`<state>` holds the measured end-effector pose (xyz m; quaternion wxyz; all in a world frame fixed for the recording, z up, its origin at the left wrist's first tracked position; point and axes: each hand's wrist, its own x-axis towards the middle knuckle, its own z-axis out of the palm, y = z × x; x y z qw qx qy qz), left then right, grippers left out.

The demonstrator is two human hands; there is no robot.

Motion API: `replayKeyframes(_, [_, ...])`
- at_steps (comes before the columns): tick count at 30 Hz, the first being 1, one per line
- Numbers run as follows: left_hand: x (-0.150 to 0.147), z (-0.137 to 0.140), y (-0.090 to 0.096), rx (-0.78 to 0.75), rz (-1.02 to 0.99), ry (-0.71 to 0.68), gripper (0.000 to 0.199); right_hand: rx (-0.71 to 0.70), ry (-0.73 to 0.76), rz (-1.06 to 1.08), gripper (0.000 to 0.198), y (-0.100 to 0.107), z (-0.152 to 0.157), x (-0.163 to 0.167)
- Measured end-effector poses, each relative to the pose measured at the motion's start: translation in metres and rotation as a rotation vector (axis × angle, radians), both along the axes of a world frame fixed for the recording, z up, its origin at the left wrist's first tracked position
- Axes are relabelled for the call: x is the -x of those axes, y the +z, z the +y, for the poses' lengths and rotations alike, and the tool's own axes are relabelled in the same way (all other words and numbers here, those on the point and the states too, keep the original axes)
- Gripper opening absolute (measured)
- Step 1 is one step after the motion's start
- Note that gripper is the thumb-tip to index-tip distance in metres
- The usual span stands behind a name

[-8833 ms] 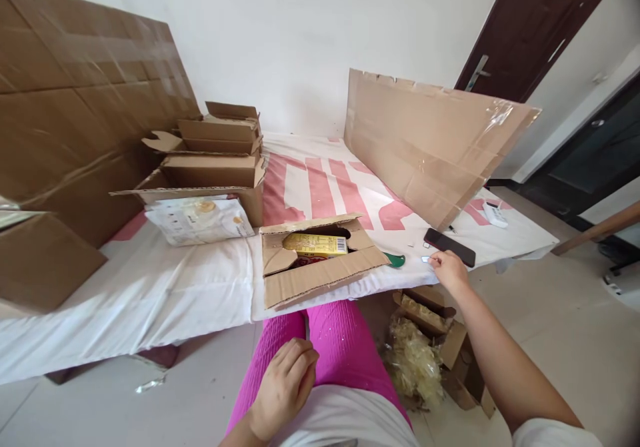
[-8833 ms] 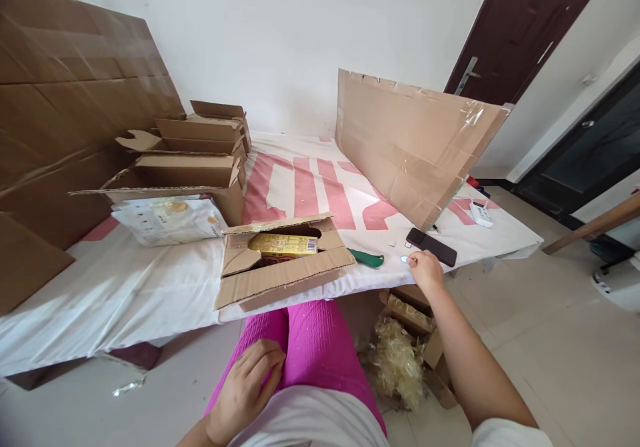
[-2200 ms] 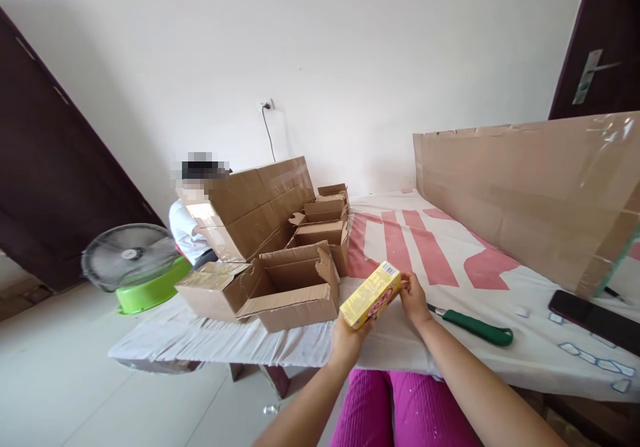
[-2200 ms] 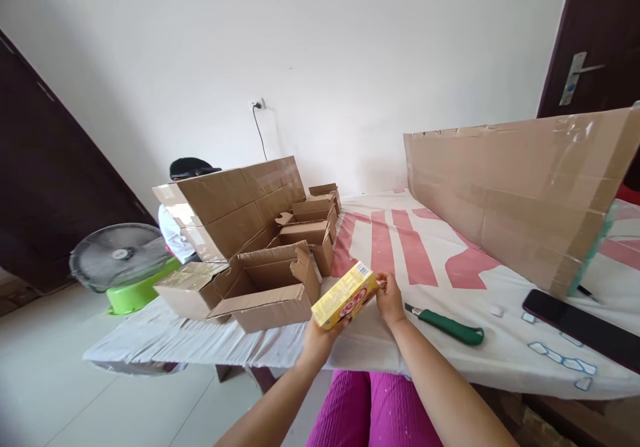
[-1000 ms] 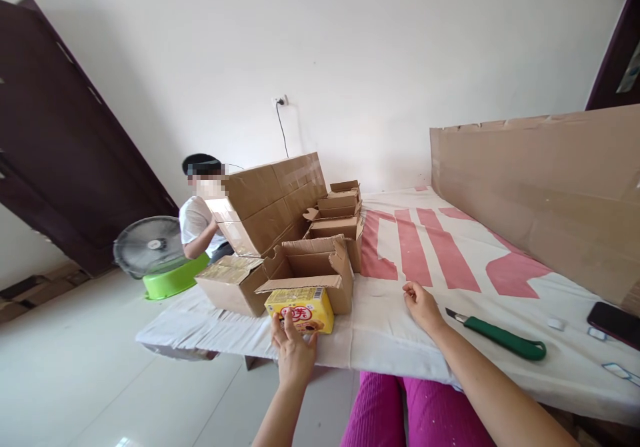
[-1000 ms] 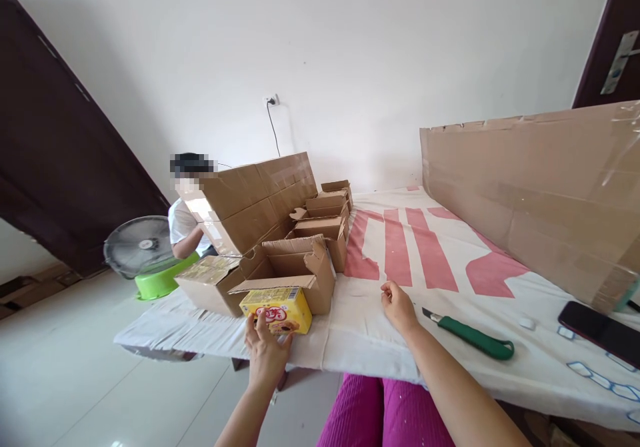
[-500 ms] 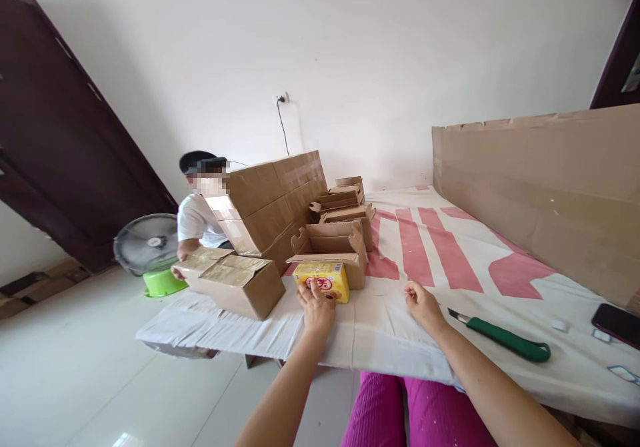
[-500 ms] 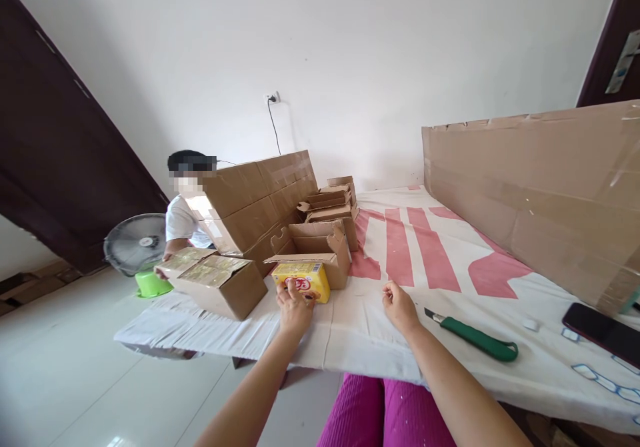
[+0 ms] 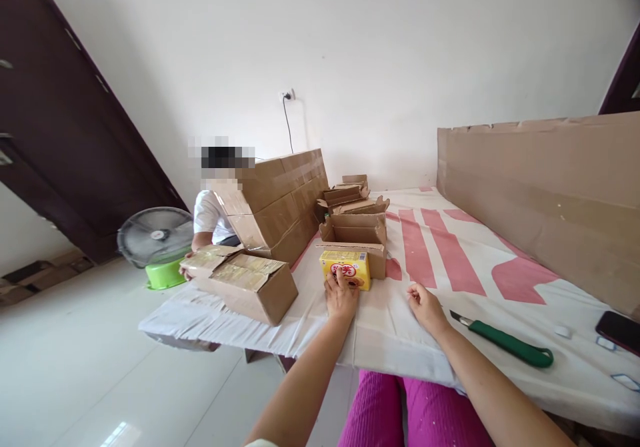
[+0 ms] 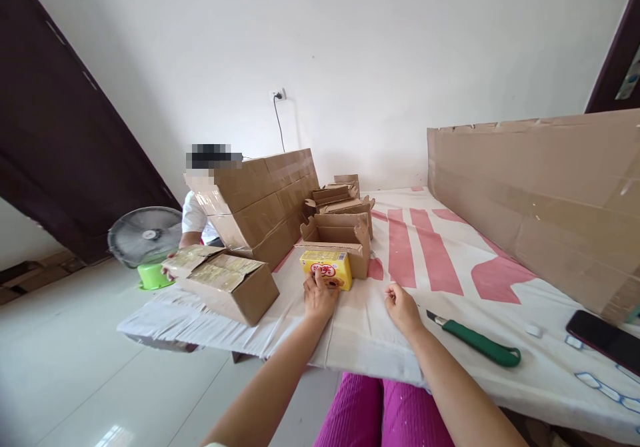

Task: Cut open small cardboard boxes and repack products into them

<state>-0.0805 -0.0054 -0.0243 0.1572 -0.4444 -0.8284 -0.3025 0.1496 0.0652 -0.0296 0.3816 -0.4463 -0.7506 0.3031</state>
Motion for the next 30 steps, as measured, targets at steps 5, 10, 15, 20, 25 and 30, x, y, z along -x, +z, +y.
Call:
replayKeyframes(5, [-0.002,-0.004,-0.002,-0.026,-0.004,-0.076,0.064,0.002,0.011,0.010,0.015,0.002,0.000,-0.002])
replayKeyframes(10, [-0.002,-0.009,0.001,-0.096,-0.025,-0.128,0.050,-0.003,0.017,0.033,0.015,0.002,-0.005,-0.002])
replayKeyframes(15, [-0.001,-0.020,0.020,-0.173,-0.012,-0.372,0.026,-0.053,0.027,0.061,0.021,0.014,-0.002,-0.004])
replayKeyframes(20, [-0.010,-0.009,0.029,-0.087,0.002,-0.867,0.010,-0.323,0.009,-0.098,0.027,0.095,0.069,0.010])
replayKeyframes(25, [-0.007,0.009,0.008,-0.109,-0.094,-1.002,0.004,-0.508,0.006,-0.338,0.029,0.203,0.183,0.090])
replayKeyframes(30, [0.010,0.020,-0.019,-0.063,-0.384,-1.143,0.008,-0.566,0.203,-0.684,0.057,0.245,0.264,0.215])
